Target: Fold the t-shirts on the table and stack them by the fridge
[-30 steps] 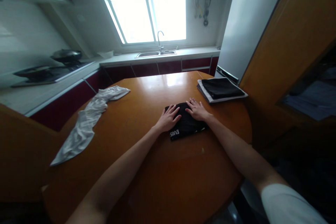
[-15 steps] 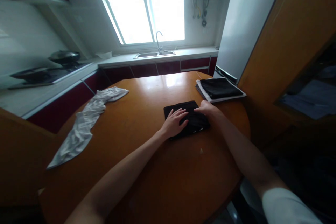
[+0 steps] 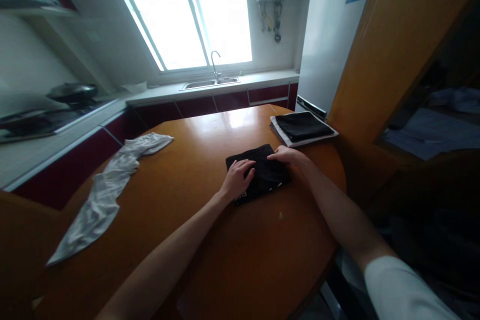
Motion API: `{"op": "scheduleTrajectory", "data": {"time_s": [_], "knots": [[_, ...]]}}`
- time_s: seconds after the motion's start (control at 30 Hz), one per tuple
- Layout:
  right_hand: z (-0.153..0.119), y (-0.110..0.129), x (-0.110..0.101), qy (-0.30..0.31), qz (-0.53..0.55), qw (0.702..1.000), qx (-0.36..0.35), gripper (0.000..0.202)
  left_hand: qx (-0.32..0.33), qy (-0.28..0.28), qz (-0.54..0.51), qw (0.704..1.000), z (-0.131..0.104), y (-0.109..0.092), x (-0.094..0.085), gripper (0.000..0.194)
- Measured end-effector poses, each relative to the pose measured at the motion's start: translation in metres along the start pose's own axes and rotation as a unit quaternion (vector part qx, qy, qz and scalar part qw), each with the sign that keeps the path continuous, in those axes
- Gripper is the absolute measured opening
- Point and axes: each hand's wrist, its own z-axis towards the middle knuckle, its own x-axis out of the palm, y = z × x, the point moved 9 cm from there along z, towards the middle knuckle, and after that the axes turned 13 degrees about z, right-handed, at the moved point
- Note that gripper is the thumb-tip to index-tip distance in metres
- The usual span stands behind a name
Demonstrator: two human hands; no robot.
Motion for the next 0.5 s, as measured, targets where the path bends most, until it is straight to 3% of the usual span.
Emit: {"op": "scheduleTrajectory", "data": {"time_s": [0.23, 0.37, 0.5], "knots": [[-0.006, 0.004, 0.002, 0.067, 0.047, 0.996, -0.02, 0.014, -0.029, -0.091, -0.05, 0.994, 0.003, 0.01, -0.023, 0.026], [-0.003, -0.002, 0.005, 0.116, 0.116, 0.986, 0.002, 0.014, -0.086, -0.137, -0.086, 0.983, 0.004, 0.033, -0.03, 0.026], [-0.001, 0.0, 0.006, 0.117, 0.198, 0.973, -0.003, 0.018, -0.167, -0.154, -0.113, 0.967, 0.002, 0.058, -0.031, 0.029]]}}
